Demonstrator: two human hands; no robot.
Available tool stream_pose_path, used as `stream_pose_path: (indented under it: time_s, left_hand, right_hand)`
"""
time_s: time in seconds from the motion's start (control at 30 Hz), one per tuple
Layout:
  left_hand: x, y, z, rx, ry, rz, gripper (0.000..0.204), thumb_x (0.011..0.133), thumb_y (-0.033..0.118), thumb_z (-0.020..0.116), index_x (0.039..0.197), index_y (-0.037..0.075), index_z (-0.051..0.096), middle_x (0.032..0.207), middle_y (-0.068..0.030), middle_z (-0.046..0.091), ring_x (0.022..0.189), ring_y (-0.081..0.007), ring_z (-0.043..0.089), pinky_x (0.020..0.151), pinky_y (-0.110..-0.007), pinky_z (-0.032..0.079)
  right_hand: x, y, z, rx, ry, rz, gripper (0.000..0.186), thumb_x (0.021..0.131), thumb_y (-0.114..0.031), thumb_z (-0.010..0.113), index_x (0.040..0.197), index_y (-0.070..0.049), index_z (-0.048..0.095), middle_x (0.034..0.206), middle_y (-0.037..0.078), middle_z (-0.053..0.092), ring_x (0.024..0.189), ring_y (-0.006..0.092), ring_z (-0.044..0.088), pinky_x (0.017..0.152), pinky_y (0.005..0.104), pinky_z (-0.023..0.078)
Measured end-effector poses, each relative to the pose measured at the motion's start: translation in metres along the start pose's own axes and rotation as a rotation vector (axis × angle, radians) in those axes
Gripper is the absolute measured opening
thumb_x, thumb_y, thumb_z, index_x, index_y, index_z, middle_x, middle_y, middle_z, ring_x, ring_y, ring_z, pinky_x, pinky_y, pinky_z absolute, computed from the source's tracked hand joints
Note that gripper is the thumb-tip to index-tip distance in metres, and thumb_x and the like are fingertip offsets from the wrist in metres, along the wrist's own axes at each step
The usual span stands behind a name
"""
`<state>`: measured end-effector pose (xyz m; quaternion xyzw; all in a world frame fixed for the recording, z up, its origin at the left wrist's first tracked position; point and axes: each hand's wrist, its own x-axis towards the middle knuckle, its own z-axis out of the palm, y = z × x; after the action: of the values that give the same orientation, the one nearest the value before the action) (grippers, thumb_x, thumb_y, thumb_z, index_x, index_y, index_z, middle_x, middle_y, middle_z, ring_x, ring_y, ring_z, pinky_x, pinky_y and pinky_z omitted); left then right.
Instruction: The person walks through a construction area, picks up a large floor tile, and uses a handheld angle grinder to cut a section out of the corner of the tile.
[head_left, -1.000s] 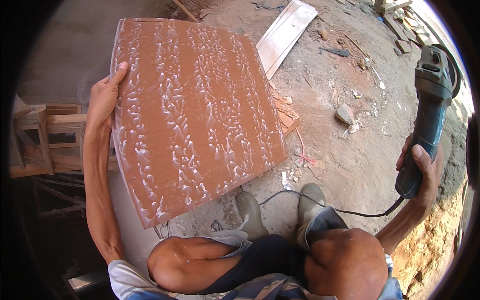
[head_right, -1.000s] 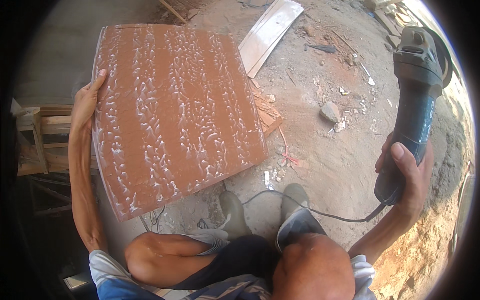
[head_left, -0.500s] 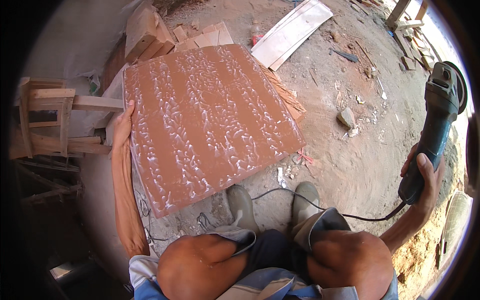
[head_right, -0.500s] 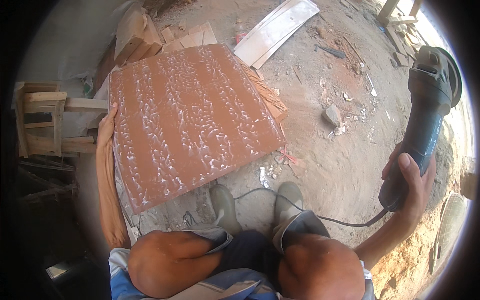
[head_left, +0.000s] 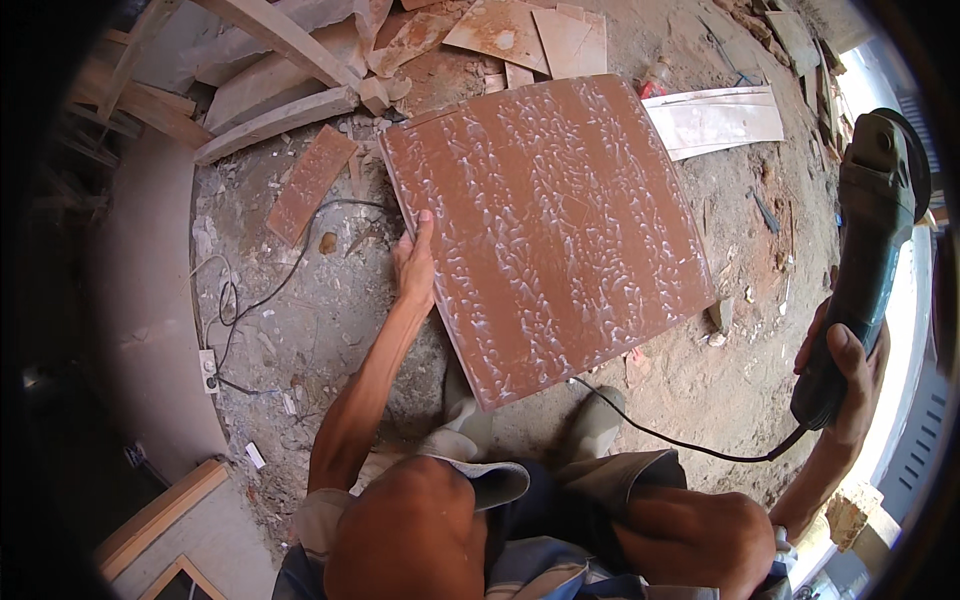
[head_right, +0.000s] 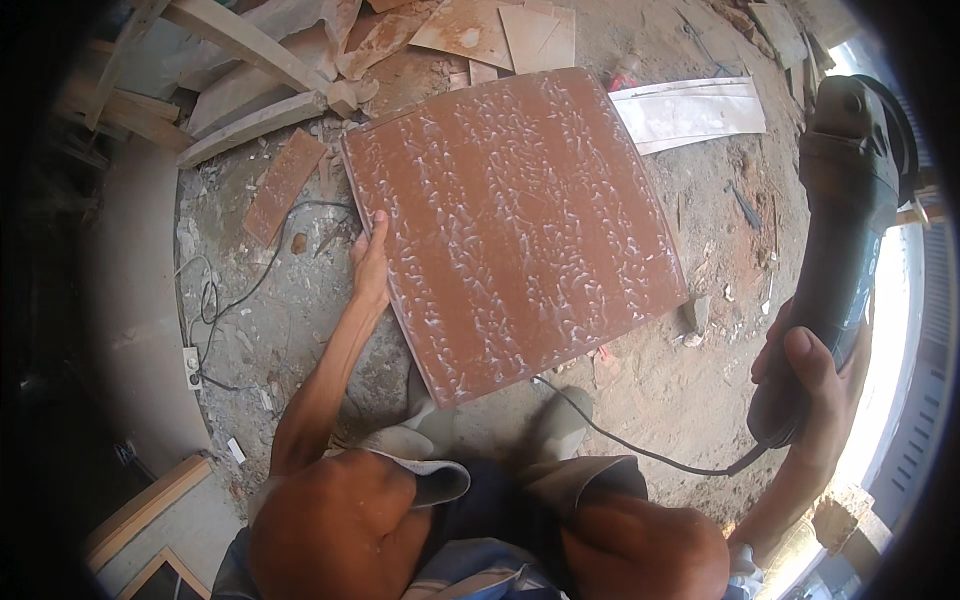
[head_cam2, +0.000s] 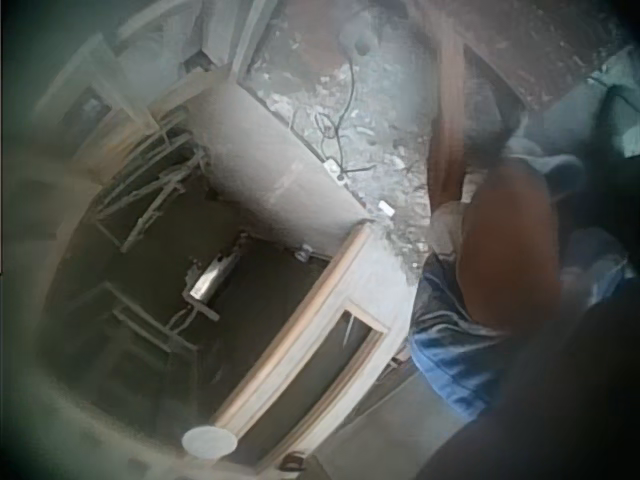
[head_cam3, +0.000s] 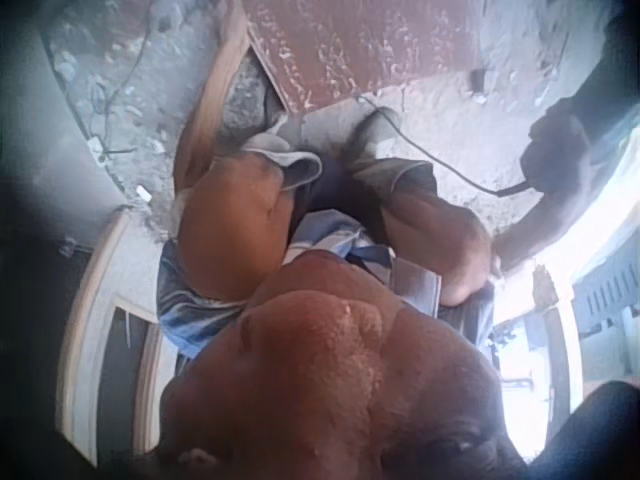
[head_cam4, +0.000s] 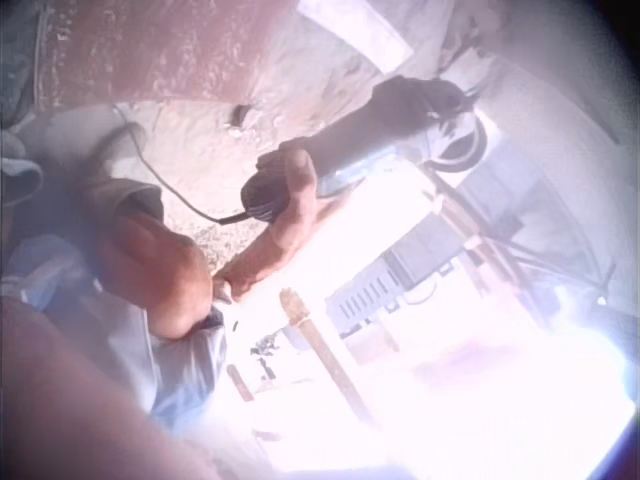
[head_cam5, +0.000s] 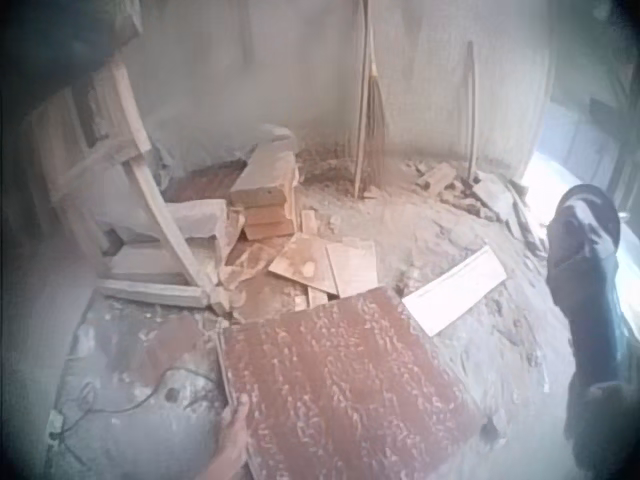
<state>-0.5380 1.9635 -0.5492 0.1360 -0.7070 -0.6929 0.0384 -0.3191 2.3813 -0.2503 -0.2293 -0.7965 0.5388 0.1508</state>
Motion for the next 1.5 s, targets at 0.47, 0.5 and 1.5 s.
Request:
stream_pose_path:
  time_s: [0.47, 0.5, 1.5]
  left_hand:
    - [-0.008, 0.011, -0.014, -0.251, -0.306, -0.097, 0.044, 0.110, 0.043, 0.064, 0.119, 0.000, 0.069, 0.107, -0.0014, 0.069, 0.093, -0.0088, 0.059, 0.084, -0.030, 0.051]
    - [-0.006, 0.016, -0.016, -0.267, -0.325, -0.137, 0.043, 0.110, 0.042, 0.064, 0.117, 0.000, 0.069, 0.105, -0.0008, 0.069, 0.091, -0.0089, 0.059, 0.082, -0.030, 0.050]
    - [0.105, 0.109, -0.069, -0.444, -0.254, -0.141, 0.053, 0.101, 0.038, 0.076, 0.137, 0.000, 0.063, 0.120, -0.0064, 0.070, 0.106, -0.0129, 0.067, 0.093, -0.030, 0.054]
  right_hand:
    - [-0.037, -0.095, 0.246, -0.213, -0.465, 0.089, 0.096, 0.071, -0.038, 0.089, 0.146, 0.008, 0.051, 0.105, 0.015, 0.070, 0.091, 0.0233, 0.071, 0.080, 0.0366, 0.059]
    - [-0.032, -0.088, 0.268, -0.194, -0.494, 0.079, 0.096, 0.073, -0.039, 0.089, 0.146, 0.009, 0.050, 0.107, 0.017, 0.071, 0.095, 0.0251, 0.072, 0.083, 0.0373, 0.059]
    - [0.058, -0.019, 0.508, -0.018, -0.571, -0.093, 0.070, 0.076, -0.026, 0.085, 0.125, 0.015, 0.059, 0.094, 0.018, 0.072, 0.085, 0.0255, 0.072, 0.078, 0.0376, 0.060]
